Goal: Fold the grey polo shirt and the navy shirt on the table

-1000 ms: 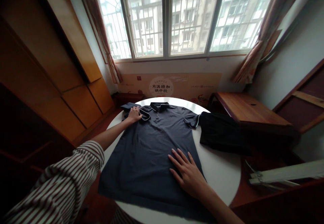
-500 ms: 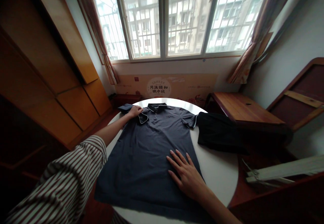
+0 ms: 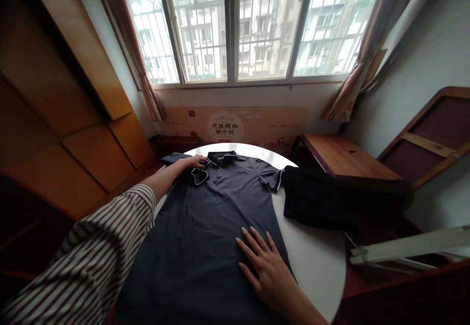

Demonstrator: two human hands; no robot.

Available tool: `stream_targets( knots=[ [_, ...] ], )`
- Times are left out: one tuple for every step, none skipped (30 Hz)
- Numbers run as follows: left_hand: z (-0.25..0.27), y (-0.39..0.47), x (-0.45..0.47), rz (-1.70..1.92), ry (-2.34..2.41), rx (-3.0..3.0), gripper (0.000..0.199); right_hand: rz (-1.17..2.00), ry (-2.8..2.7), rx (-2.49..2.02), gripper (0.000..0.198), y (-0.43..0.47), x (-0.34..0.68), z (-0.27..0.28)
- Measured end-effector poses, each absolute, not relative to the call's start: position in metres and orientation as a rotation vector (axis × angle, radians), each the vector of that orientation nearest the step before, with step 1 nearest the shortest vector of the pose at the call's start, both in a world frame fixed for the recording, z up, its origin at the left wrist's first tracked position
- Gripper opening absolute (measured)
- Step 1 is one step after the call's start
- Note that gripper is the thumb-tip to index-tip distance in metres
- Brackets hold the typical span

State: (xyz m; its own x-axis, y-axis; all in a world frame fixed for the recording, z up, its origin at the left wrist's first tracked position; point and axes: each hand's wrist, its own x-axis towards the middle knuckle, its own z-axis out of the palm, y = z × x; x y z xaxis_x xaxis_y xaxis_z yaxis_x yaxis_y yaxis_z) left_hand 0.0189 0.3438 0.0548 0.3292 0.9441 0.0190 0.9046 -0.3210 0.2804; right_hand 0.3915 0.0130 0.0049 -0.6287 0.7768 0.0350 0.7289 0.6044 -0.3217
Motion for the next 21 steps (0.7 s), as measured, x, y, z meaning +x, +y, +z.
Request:
stream_targets(
  knots=[
    [0.054, 0.347, 0.017, 0.264, 1.700, 2.371, 0.022, 0.418, -2.657, -1.259, 0.057, 0.013, 0.392, 0.005],
    [0.054, 0.350, 0.014, 0.271, 1.733, 2.362, 0.018, 0.421, -2.658, -1.259, 0.057, 0.013, 0.392, 0.005],
    [0.054, 0.353, 0.011, 0.286, 1.783, 2.347, 0.018, 0.424, -2.658, -1.259, 0.056, 0.014, 0.391, 0.005],
    [0.056, 0.356, 0.006, 0.305, 1.849, 2.324, 0.021, 0.425, -2.656, -1.257, 0.056, 0.014, 0.391, 0.005],
    [0.058, 0.357, 0.000, 0.327, 1.925, 2.292, 0.026, 0.425, -2.654, -1.251, 0.056, 0.014, 0.391, 0.004],
    [0.062, 0.358, -0.006, 0.345, 2.007, 2.251, 0.029, 0.424, -2.650, -1.244, 0.056, 0.014, 0.391, 0.004],
    [0.065, 0.358, -0.013, 0.359, 2.085, 2.208, 0.031, 0.420, -2.646, -1.239, 0.056, 0.014, 0.392, 0.004],
    [0.069, 0.357, -0.019, 0.372, 2.156, 2.167, 0.033, 0.414, -2.643, -1.237, 0.057, 0.014, 0.392, 0.003],
    [0.072, 0.355, -0.024, 0.388, 2.216, 2.134, 0.034, 0.408, -2.642, -1.238, 0.057, 0.014, 0.392, 0.003],
    [0.074, 0.351, -0.027, 0.409, 2.263, 2.115, 0.035, 0.402, -2.642, -1.240, 0.057, 0.014, 0.392, 0.002],
    [0.075, 0.347, -0.027, 0.435, 2.294, 2.114, 0.036, 0.395, -2.641, -1.242, 0.058, 0.014, 0.392, 0.002],
    [0.075, 0.342, -0.025, 0.464, 2.306, 2.133, 0.036, 0.390, -2.638, -1.242, 0.058, 0.013, 0.392, 0.001],
    [0.073, 0.336, -0.021, 0.493, 2.293, 2.174, 0.034, 0.387, -2.636, -1.237, 0.058, 0.013, 0.392, 0.001],
    [0.070, 0.330, -0.015, 0.514, 2.255, 2.233, 0.030, 0.383, -2.631, -1.231, 0.058, 0.013, 0.392, 0.000],
    [0.065, 0.323, -0.009, 0.523, 2.194, 2.304, 0.026, 0.381, -2.626, -1.225, 0.058, 0.013, 0.392, 0.000],
    [0.059, 0.317, -0.002, 0.521, 2.117, 2.378, 0.024, 0.381, -2.626, -1.221, 0.058, 0.013, 0.392, -0.001],
    [0.053, 0.310, 0.003, 0.509, 2.035, 2.447, 0.023, 0.381, -2.627, -1.220, 0.058, 0.013, 0.392, -0.001],
    [0.048, 0.305, 0.007, 0.495, 1.963, 2.503, 0.023, 0.379, -2.628, -1.219, 0.057, 0.013, 0.392, -0.002],
    [0.044, 0.301, 0.009, 0.486, 1.910, 2.545, 0.023, 0.376, -2.629, -1.220, 0.057, 0.014, 0.392, -0.002],
    [0.041, 0.298, 0.008, 0.491, 1.877, 2.578, 0.024, 0.371, -2.631, -1.223, 0.058, 0.014, 0.392, -0.002],
    [0.040, 0.298, 0.006, 0.507, 1.870, 2.596, 0.025, 0.365, -2.634, -1.226, 0.058, 0.014, 0.392, -0.002]
  ],
)
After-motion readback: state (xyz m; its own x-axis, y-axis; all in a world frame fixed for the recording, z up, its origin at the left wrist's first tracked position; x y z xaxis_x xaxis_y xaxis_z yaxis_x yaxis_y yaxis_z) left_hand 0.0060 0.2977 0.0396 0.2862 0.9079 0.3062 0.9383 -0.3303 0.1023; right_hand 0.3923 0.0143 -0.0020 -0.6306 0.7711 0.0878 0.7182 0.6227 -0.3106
